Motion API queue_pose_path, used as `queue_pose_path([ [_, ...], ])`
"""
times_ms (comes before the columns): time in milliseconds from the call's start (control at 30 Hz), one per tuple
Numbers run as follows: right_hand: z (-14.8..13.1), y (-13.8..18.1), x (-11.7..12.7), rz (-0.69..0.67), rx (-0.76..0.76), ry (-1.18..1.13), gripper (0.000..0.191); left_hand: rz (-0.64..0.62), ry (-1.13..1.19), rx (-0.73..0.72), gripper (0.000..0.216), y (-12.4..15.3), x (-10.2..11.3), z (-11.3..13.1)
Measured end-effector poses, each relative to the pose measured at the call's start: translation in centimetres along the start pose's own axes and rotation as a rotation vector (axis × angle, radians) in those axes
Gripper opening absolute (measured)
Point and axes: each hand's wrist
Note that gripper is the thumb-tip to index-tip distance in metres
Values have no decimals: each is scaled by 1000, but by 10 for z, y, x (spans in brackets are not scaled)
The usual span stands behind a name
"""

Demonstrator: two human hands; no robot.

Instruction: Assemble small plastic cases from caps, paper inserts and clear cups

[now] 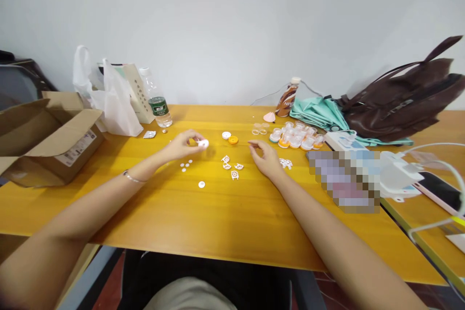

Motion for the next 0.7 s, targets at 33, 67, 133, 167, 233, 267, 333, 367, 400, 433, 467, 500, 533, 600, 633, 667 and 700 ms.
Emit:
queue_pose_path([
  [33,0,0,0,-1,-2,-2,25,-95,76,-87,30,11,5,9],
  [67,0,-1,0,-3,-3,-2,25,-192,120,-160,31,23,10,17],
  [133,1,-1,-1,-3,-6,2,25,-248,150,-200,33,43,15,29],
  [167,1,-1,-2,-2,-6,6,25,-268,152,-213,33,51,15,33],
  [233,1,-1,-2,2,-2,14,25,-287,124,-222,32,61,11,36],
  [267,2,-1,-2,0,-1,17,24,-298,101,-223,32,64,8,36],
  [333,2,-1,-3,-8,-3,16,24,-313,63,-219,35,65,2,34],
  [367,3,-1,-3,-11,-6,13,24,-315,59,-217,38,64,1,33],
  [400,3,-1,-3,-13,-11,10,25,-313,65,-214,43,64,2,31],
  [433,3,-1,-3,-15,-15,7,25,-308,79,-206,45,63,4,29],
  [467,4,-1,-2,-15,-19,5,25,-293,98,-191,45,62,8,26],
  [500,4,-1,-2,-15,-21,2,25,-267,111,-165,42,60,15,22],
  [533,3,-1,-2,-14,-22,-1,24,-232,117,-127,36,59,22,16],
  [600,0,0,0,-4,-11,-11,24,-121,77,-27,28,58,39,-2],
  [633,-4,0,1,5,2,-16,23,-80,36,37,26,57,48,-12],
  [667,-8,0,2,14,19,-19,23,-91,-1,83,25,57,55,-23],
  [700,-15,1,3,22,39,-22,22,-133,-22,111,23,57,61,-33],
])
Point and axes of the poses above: each hand's wrist, its own y-axis away from the middle knuckle, its own x-axis out of the back of the hand, z = x × y, and after that the axes turned 5 degrees about -y, right-handed
